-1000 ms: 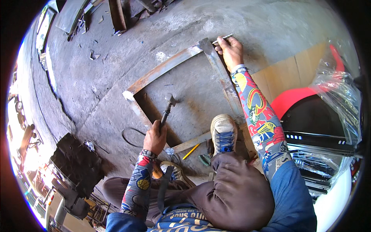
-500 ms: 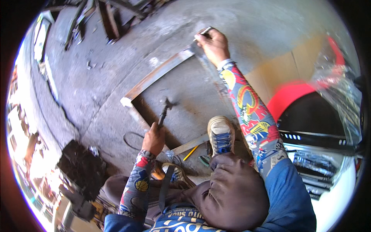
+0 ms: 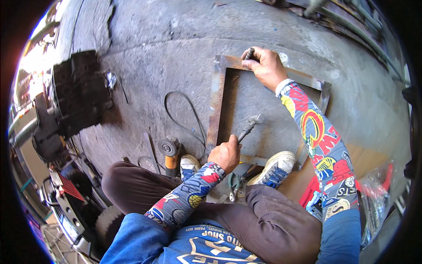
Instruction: The person sits on the floor and uses a hammer and chisel to shape and fit metal pieces into a rectangular frame. They repeatedly adjust the pieces and strike them to align the corners.
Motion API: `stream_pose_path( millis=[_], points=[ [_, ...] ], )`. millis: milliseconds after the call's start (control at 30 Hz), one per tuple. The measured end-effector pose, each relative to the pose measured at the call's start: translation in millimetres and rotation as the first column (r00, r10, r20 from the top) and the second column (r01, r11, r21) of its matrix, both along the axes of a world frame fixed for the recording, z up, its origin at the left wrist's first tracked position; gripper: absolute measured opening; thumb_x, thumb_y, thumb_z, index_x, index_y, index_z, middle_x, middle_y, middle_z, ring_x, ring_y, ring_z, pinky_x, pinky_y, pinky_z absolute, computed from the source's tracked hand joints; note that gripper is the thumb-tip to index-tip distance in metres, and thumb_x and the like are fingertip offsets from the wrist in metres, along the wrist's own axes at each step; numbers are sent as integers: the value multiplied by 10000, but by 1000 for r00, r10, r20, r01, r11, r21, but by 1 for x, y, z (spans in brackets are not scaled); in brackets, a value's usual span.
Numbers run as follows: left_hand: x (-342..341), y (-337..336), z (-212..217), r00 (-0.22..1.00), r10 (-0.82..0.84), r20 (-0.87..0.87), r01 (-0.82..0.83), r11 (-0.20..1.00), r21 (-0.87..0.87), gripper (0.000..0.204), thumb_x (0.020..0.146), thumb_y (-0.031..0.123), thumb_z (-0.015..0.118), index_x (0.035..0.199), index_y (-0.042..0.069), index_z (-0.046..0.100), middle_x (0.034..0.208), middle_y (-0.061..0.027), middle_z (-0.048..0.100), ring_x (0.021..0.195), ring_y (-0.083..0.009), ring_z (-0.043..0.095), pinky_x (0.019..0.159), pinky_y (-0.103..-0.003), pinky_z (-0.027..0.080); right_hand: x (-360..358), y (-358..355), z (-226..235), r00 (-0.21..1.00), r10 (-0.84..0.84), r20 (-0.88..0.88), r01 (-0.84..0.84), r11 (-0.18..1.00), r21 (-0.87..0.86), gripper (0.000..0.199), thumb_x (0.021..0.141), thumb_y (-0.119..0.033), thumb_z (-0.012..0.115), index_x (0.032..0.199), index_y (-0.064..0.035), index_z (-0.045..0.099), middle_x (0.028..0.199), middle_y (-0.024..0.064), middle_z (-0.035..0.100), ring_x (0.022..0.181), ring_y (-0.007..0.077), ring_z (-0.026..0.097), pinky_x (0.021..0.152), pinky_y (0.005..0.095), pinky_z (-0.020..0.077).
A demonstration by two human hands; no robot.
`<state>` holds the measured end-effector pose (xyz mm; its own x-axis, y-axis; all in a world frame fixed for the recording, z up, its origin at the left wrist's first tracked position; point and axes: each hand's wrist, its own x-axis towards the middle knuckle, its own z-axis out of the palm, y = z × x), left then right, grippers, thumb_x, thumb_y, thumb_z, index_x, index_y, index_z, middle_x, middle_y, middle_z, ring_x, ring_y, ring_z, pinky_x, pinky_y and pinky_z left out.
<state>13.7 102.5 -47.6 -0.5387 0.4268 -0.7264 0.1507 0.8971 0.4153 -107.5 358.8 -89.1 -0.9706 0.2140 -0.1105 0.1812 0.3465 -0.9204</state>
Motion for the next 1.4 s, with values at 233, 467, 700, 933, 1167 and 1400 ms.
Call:
stream_pose_path(
  millis=[233, 467, 700, 933, 1167, 1400],
  points=[
    [5, -13, -5, 999, 43, -18, -40, 989, 139, 266, 995, 292, 562, 1042, 58, 445, 721, -287, 641, 696, -515, 643, 617, -619, 497, -42, -43, -38, 1000, -20, -12, 21, 993, 112, 126, 857, -152, 734, 942, -65, 705, 834, 134, 726, 761, 252, 707, 714, 368, 532],
    [18, -17, -9, 999, -36, -15, 38, 990, 137, 285, 978, 284, 582, 1066, 50, 447, 699, -248, 650, 657, -483, 652, 589, -596, 508, -44, -42, -46, 1000, -23, 12, 22, 990, 136, 123, 857, -197, 745, 946, -112, 733, 866, 99, 744, 824, 260, 727, 738, 365, 544],
    [22, -22, -7, 999, -35, -27, 39, 983, 178, 282, 979, 280, 585, 1076, 54, 447, 703, -239, 651, 667, -477, 655, 583, -593, 505, -35, -47, -31, 999, -6, 46, -4, 975, 222, 100, 877, -135, 725, 958, -77, 733, 842, 40, 737, 778, 147, 693, 742, 301, 533],
    [24, -21, -1, 999, -49, 3, 48, 984, 170, 267, 979, 265, 573, 1076, 43, 460, 720, -243, 662, 684, -463, 672, 596, -578, 521, -26, -42, -25, 997, 15, 80, -32, 975, 218, 95, 890, -132, 724, 972, -88, 735, 829, 12, 728, 769, 112, 678, 735, 276, 532],
    [26, -22, 4, 997, -55, 45, 47, 985, 165, 268, 982, 268, 574, 1072, 42, 462, 736, -249, 666, 700, -465, 674, 611, -581, 520, -17, -39, -24, 997, 43, 68, -55, 981, 185, 99, 889, -158, 703, 974, -115, 732, 852, 71, 746, 796, 216, 722, 739, 335, 546],
    [35, -25, -1, 997, -46, 64, 34, 983, 180, 283, 985, 286, 585, 1077, 56, 448, 747, -251, 665, 701, -479, 659, 617, -600, 503, -11, -41, -23, 997, 48, 68, -63, 969, 241, 70, 897, -100, 712, 965, -89, 723, 834, 28, 716, 770, 129, 674, 724, 283, 528]
  ],
)
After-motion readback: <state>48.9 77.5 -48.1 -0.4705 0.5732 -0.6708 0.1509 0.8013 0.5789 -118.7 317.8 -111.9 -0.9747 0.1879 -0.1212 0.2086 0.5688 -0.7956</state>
